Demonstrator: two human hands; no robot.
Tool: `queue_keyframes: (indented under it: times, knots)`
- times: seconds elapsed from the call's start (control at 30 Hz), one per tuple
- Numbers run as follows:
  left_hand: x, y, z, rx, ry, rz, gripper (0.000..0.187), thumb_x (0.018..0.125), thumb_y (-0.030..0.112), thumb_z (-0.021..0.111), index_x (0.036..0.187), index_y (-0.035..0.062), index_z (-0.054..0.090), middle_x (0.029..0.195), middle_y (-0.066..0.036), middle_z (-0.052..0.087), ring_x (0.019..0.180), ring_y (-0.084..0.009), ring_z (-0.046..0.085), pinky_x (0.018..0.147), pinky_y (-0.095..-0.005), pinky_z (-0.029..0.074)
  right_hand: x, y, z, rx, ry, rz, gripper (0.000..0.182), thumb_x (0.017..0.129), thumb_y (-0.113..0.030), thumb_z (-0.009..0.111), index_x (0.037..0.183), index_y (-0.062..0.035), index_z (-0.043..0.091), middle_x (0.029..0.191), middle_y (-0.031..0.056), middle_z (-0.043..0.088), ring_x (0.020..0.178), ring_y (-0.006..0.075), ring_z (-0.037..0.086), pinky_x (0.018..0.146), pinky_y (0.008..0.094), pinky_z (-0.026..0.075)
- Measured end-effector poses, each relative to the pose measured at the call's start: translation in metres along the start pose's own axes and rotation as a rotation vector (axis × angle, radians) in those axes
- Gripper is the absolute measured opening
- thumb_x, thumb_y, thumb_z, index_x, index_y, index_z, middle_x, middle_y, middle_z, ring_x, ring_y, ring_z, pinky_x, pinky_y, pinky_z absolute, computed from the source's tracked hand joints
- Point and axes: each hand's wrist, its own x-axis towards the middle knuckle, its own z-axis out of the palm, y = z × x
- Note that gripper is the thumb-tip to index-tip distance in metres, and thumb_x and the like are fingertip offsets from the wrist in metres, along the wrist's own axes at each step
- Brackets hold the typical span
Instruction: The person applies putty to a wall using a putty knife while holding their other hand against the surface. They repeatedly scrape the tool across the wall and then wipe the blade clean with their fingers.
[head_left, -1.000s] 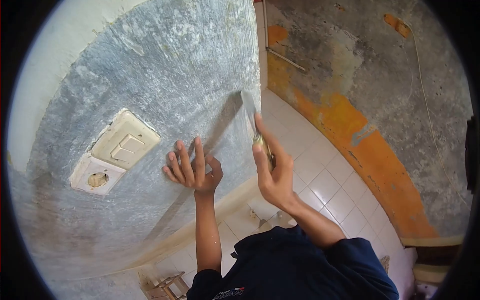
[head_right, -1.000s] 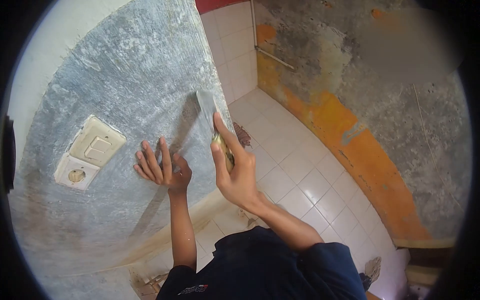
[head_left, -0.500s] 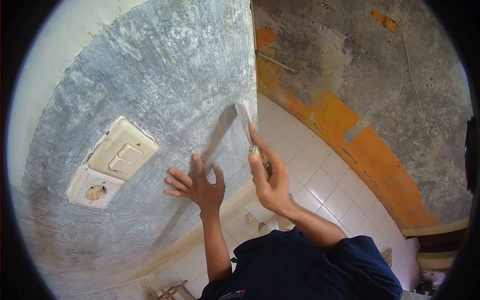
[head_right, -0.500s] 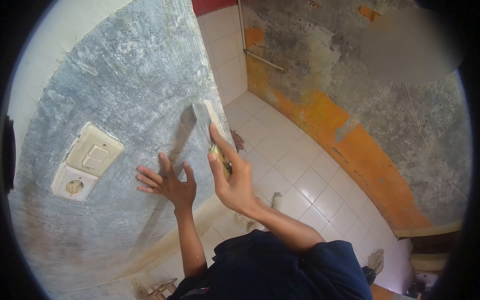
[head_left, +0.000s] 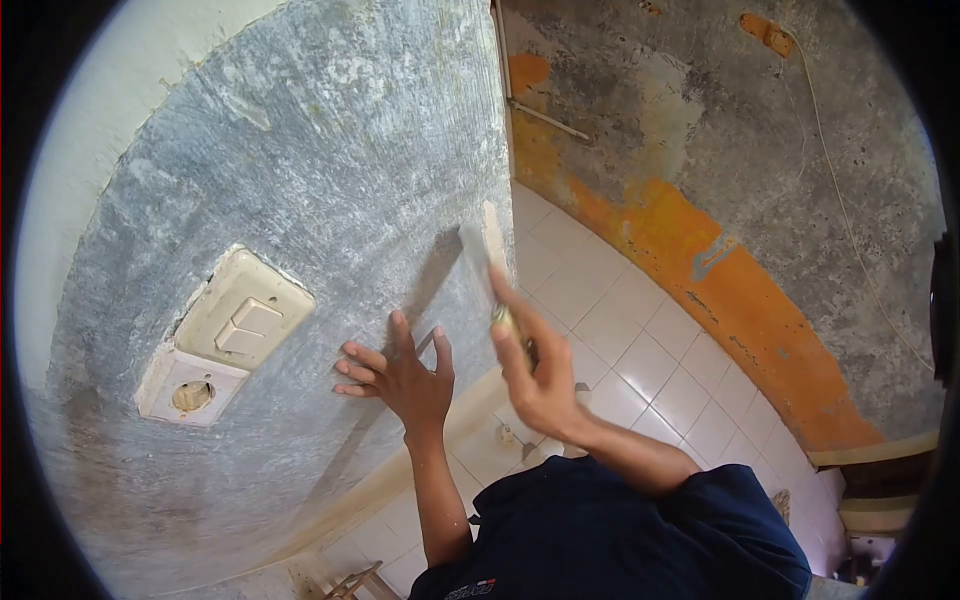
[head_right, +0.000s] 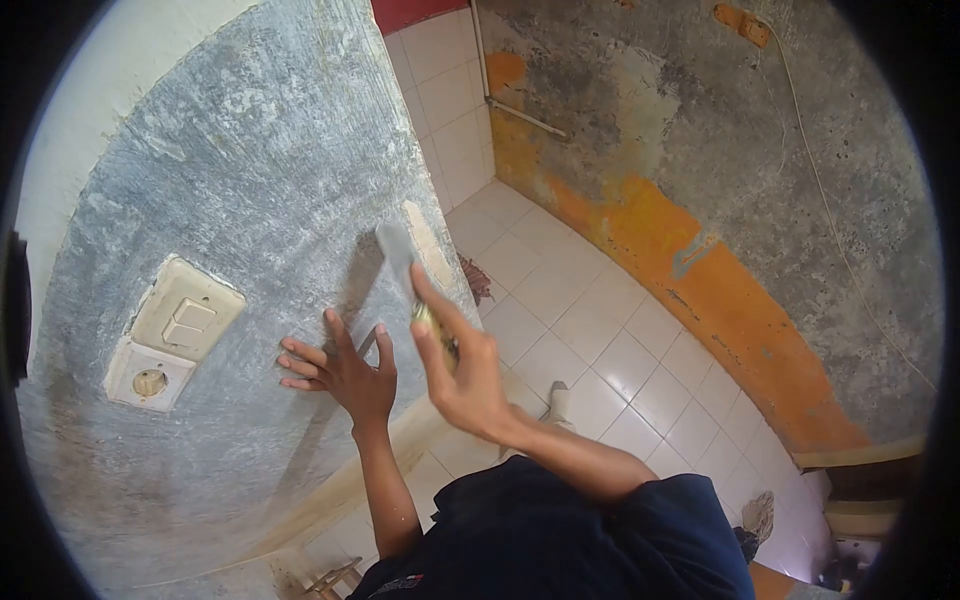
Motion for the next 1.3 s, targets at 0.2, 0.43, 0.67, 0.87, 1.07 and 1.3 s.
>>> queue_keyframes:
  times: [0.2,0.43,0.67,0.87,1.07,1.3]
  knots:
    - [-0.001,0.001,-0.002,0.001,-0.018,-0.015,0.077,0.093,0.053,0.067,0.158,0.0267,0.038,0.168,-0.03,-0.018,0.151,-0.0493,-0.03,0.11,-0.0723,-0.023,-0.005,0.003,-0.001,0.002,0.008,0.041,0.049,0.108,-0.013,0.052,0.154,0.0011,0.044,0.147,0.0233,0.058,0.135,0.022,0.054,0.111,0.0355,0.042]
    - [-0.001,-0.002,0.001,-0.014,-0.015,-0.01,0.08,0.092,0.054,0.067,0.161,0.0282,0.035,0.168,-0.03,-0.018,0.151,-0.0496,-0.03,0.11,-0.0725,-0.023,0.012,-0.008,-0.008,0.116,0.077,0.073,0.049,0.108,-0.014,0.051,0.153,0.0035,0.044,0.15,0.0246,0.055,0.141,0.0269,0.05,0.115,0.0379,0.039]
    - [-0.002,-0.001,-0.001,0.019,-0.026,-0.01,0.079,0.092,0.055,0.066,0.16,0.0298,0.035,0.168,-0.03,-0.019,0.151,-0.0498,-0.031,0.11,-0.0727,-0.022,0.008,-0.012,-0.007,0.179,0.042,0.138,0.049,0.108,-0.012,0.052,0.153,0.0046,0.043,0.153,0.0238,0.052,0.143,0.0276,0.047,0.116,0.0382,0.037]
    - [-0.001,-0.001,0.001,0.021,-0.018,-0.005,0.074,0.092,0.055,0.067,0.156,0.0294,0.042,0.168,-0.03,-0.019,0.151,-0.0497,-0.031,0.11,-0.0726,-0.022,0.005,-0.018,-0.008,0.133,0.014,0.188,0.049,0.108,-0.012,0.05,0.154,0.0016,0.043,0.153,0.0215,0.052,0.144,0.0257,0.046,0.117,0.0369,0.036]
    - [-0.001,0.001,0.002,0.022,-0.014,-0.009,0.074,0.092,0.056,0.067,0.157,0.0309,0.042,0.168,-0.03,-0.018,0.151,-0.0495,-0.03,0.111,-0.0717,-0.022,0.004,-0.004,-0.007,0.089,0.009,0.037,0.047,0.108,-0.011,0.049,0.154,0.0003,0.045,0.154,0.0199,0.052,0.145,0.026,0.045,0.118,0.0375,0.035]
    - [-0.003,-0.001,0.001,0.035,-0.017,0.003,0.076,0.092,0.057,0.067,0.158,0.0313,0.039,0.169,-0.029,-0.018,0.151,-0.0494,-0.03,0.111,-0.0711,-0.023,-0.005,-0.008,-0.001,0.087,-0.059,0.054,0.047,0.109,-0.011,0.048,0.154,-0.0002,0.045,0.154,0.0191,0.053,0.143,0.0217,0.046,0.117,0.0357,0.035]
